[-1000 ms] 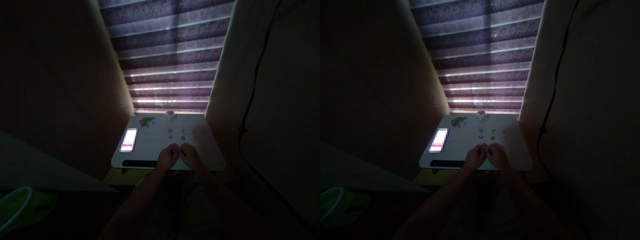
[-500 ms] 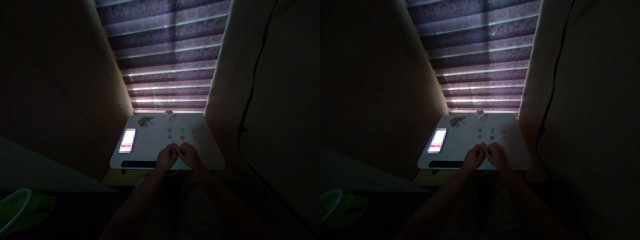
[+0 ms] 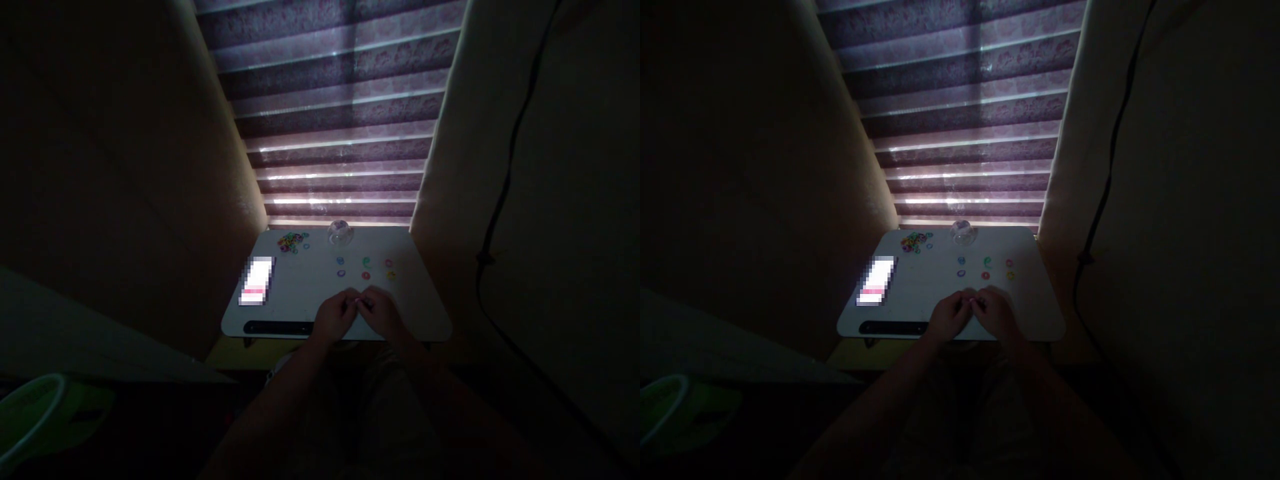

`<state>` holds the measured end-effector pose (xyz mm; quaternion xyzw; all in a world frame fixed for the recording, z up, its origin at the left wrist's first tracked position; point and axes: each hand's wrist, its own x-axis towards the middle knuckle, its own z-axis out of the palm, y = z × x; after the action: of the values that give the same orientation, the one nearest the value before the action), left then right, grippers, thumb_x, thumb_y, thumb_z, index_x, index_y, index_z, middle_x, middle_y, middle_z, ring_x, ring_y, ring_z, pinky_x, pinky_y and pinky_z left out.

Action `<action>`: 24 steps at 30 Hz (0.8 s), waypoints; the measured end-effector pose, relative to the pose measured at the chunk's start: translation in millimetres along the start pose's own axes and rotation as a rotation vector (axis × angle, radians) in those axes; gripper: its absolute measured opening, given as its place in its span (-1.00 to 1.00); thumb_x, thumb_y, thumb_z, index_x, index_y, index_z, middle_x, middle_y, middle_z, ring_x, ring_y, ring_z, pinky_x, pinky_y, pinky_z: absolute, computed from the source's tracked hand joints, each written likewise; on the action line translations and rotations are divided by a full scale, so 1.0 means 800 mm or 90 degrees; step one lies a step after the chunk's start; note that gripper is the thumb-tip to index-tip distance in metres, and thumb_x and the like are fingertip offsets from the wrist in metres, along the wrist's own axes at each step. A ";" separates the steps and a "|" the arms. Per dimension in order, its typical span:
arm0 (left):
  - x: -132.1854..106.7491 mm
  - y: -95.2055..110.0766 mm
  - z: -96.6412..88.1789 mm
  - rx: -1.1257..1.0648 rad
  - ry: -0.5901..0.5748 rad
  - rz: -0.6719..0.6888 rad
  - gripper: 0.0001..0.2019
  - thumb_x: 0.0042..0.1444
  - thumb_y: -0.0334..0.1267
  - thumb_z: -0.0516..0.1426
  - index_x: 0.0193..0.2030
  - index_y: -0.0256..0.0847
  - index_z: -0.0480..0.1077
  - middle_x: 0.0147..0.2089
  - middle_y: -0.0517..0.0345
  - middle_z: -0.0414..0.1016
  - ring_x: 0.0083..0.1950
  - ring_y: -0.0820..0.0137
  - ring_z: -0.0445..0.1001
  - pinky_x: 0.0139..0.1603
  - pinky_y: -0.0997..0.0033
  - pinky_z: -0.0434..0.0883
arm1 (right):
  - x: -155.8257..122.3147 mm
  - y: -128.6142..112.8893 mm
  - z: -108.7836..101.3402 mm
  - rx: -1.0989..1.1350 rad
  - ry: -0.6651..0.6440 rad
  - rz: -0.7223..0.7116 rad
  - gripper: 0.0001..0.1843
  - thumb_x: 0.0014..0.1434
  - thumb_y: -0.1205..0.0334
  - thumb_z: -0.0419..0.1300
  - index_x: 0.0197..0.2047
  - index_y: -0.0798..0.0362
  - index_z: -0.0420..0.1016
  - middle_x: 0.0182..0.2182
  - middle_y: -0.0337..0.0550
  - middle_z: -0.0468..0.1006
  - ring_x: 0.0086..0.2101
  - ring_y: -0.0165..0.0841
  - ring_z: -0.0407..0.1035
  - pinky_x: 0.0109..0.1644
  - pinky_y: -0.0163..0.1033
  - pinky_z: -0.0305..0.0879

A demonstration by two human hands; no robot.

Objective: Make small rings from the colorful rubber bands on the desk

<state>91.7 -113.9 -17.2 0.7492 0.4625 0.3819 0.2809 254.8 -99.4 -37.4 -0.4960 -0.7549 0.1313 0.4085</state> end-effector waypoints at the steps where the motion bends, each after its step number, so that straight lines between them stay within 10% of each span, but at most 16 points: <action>1: 0.000 -0.001 0.000 0.001 0.002 -0.002 -0.78 0.27 -0.18 0.04 -0.12 -0.13 0.49 -0.22 0.17 0.59 -0.25 0.39 0.50 -0.18 0.45 0.36 | 0.000 -0.001 0.000 -0.004 -0.003 -0.002 -0.74 0.19 0.20 0.12 -0.52 0.01 0.26 -0.57 -0.25 0.34 -0.50 -0.39 0.21 -0.41 -0.28 0.05; 24: 0.002 -0.006 0.006 0.058 0.051 -0.098 -0.75 0.23 -0.04 0.10 -0.19 -0.17 0.44 -0.40 0.21 0.52 -0.42 0.45 0.42 -0.39 0.50 0.25 | 0.000 -0.003 -0.002 0.052 0.002 -0.023 -0.89 0.16 0.30 0.12 -0.26 0.03 0.47 -0.36 -0.13 0.52 -0.35 -0.33 0.37 -0.27 -0.27 0.25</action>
<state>93.9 -110.9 -23.0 0.7073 0.5466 0.3676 0.2566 254.7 -101.0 -35.2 -0.4655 -0.7570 0.1541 0.4318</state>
